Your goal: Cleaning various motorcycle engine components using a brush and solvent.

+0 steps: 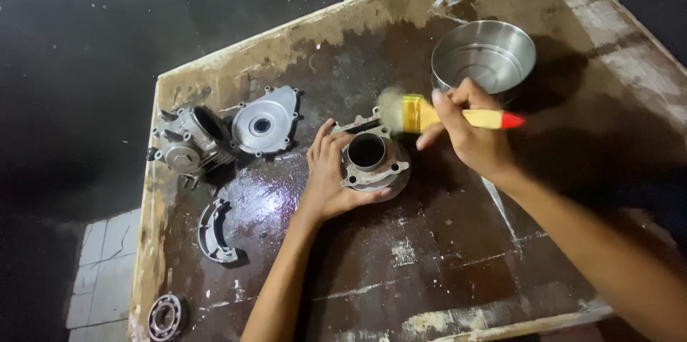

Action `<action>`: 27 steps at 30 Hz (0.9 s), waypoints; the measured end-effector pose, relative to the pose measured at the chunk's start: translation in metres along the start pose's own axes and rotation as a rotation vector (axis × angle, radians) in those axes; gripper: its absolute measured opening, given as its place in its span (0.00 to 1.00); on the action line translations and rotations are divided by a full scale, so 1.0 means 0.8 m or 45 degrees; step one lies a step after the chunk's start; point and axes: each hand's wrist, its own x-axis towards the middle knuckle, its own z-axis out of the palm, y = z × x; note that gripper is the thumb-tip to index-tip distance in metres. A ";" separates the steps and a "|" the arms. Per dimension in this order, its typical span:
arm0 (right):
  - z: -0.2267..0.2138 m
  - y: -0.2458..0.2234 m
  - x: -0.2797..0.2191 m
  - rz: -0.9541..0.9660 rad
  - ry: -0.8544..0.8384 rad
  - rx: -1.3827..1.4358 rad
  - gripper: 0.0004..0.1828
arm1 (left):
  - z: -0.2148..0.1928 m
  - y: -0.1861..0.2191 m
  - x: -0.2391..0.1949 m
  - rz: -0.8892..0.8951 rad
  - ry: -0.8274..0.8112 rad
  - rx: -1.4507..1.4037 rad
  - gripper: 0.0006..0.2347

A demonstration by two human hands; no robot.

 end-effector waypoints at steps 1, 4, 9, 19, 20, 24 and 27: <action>0.003 0.000 -0.001 0.002 -0.002 -0.003 0.14 | 0.000 0.001 0.000 -0.002 0.002 -0.003 0.46; 0.004 -0.003 -0.001 0.072 -0.080 -0.151 0.10 | 0.001 0.000 -0.001 -0.012 0.008 0.013 0.46; 0.004 0.000 -0.005 -0.136 0.025 -0.166 0.12 | 0.008 -0.009 -0.003 0.058 0.051 -0.009 0.45; 0.011 -0.002 0.001 -0.013 -0.048 -0.292 0.11 | 0.030 -0.030 -0.011 0.080 0.093 -0.357 0.57; 0.019 -0.008 0.003 0.017 -0.102 -0.284 0.12 | 0.037 -0.034 -0.013 0.104 0.103 -0.524 0.59; 0.044 -0.010 0.051 0.081 -0.274 -0.163 0.14 | 0.046 -0.038 -0.014 0.079 0.084 -0.739 0.67; 0.074 -0.009 0.072 0.248 -0.529 -0.129 0.13 | 0.048 -0.043 -0.019 -0.097 -0.094 -0.839 0.69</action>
